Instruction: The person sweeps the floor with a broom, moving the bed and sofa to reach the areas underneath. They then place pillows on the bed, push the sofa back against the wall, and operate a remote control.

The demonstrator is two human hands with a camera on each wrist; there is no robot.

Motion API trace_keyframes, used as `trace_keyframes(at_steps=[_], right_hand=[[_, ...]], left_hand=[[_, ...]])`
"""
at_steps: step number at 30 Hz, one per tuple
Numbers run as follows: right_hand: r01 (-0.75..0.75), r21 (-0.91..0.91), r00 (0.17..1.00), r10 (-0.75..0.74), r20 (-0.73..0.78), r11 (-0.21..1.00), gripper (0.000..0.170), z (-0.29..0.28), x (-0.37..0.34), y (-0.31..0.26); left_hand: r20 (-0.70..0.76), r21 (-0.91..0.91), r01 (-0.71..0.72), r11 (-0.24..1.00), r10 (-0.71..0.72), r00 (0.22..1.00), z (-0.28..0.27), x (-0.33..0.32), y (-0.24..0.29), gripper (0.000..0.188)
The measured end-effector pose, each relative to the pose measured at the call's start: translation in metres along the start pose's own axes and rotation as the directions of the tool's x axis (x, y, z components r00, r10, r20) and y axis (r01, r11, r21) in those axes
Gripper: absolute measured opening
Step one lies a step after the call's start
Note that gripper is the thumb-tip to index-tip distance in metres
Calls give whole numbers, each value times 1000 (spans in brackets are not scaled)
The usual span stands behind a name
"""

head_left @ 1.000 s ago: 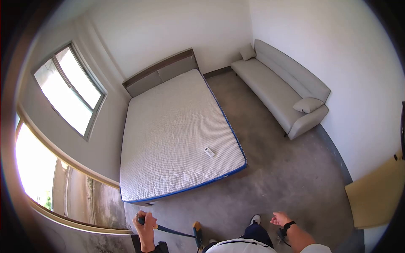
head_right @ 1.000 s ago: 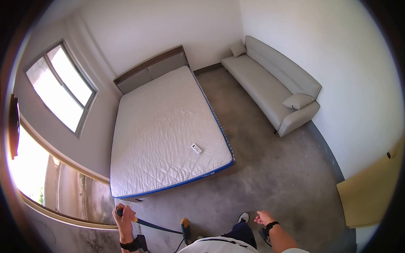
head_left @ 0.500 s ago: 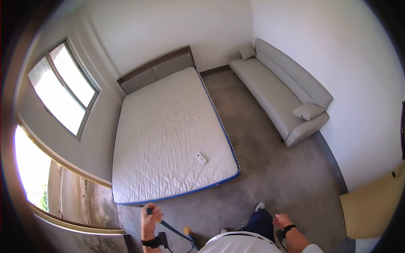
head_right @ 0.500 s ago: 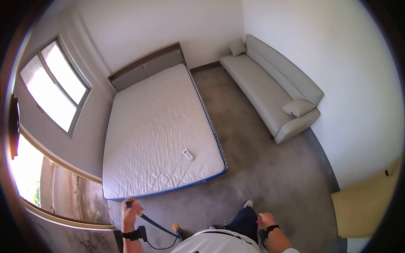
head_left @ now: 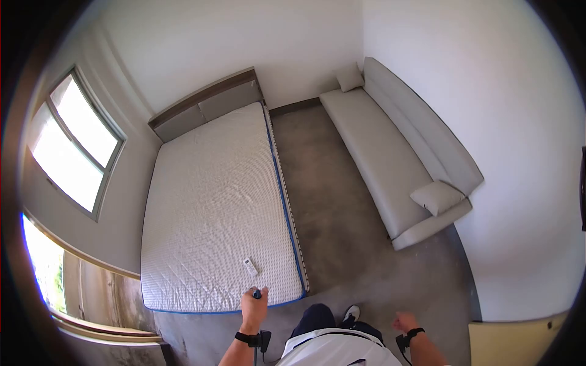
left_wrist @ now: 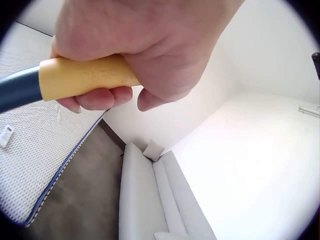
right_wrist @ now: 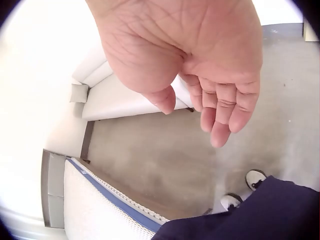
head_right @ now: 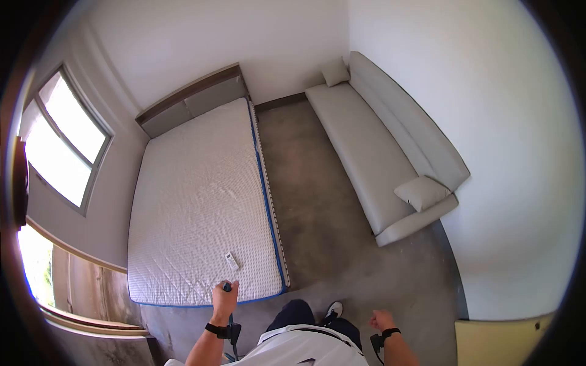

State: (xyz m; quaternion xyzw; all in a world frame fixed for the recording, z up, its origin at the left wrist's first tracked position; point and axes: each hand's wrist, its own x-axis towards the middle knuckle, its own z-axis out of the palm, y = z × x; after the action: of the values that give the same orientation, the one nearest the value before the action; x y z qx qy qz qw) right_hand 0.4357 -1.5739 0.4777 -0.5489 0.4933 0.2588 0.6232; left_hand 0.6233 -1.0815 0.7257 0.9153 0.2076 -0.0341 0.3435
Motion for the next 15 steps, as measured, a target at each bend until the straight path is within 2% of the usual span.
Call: trace_keyframes(at_steps=[1,2,5,8,9,10,11,13,14,15], right_hand=[[30,-4,999,-30,-22,1000,27,-1,12,-32],[30,-17,999,-30,-18,999,27,-1,24,-62],[37,7,999,-38,28,999,29,10,60,-152],[28,-77,999,-27,18,997,27,26,111,-228],[57,-211,996,-41,82,976,26,30,129,-254],[98,-339,987,-49,150,936,25,35,151,-285],[98,-351,988,-49,148,931,25,42,155,-313],[-11,-289,999,23,39,957,25,58,158,-371],[-5,-307,999,17,37,952,25,56,177,-397],[17,-307,997,7,77,952,27,55,193,-420]], left_hand=[[-88,24,1,1000,1,996,5,13,20,35],[-114,28,38,999,-35,993,6,23,41,37],[-174,-11,113,994,-113,978,36,72,48,38],[-208,-79,142,987,-156,966,77,122,66,36],[-214,-138,136,981,-164,963,89,138,72,35],[-184,-180,184,966,-217,959,112,163,60,33],[-160,-222,215,951,-253,954,125,183,70,34],[-74,-323,321,890,-362,929,168,227,61,34],[-9,-340,361,869,-387,922,176,246,77,34],[-13,-349,367,862,-396,918,183,267,94,34]])
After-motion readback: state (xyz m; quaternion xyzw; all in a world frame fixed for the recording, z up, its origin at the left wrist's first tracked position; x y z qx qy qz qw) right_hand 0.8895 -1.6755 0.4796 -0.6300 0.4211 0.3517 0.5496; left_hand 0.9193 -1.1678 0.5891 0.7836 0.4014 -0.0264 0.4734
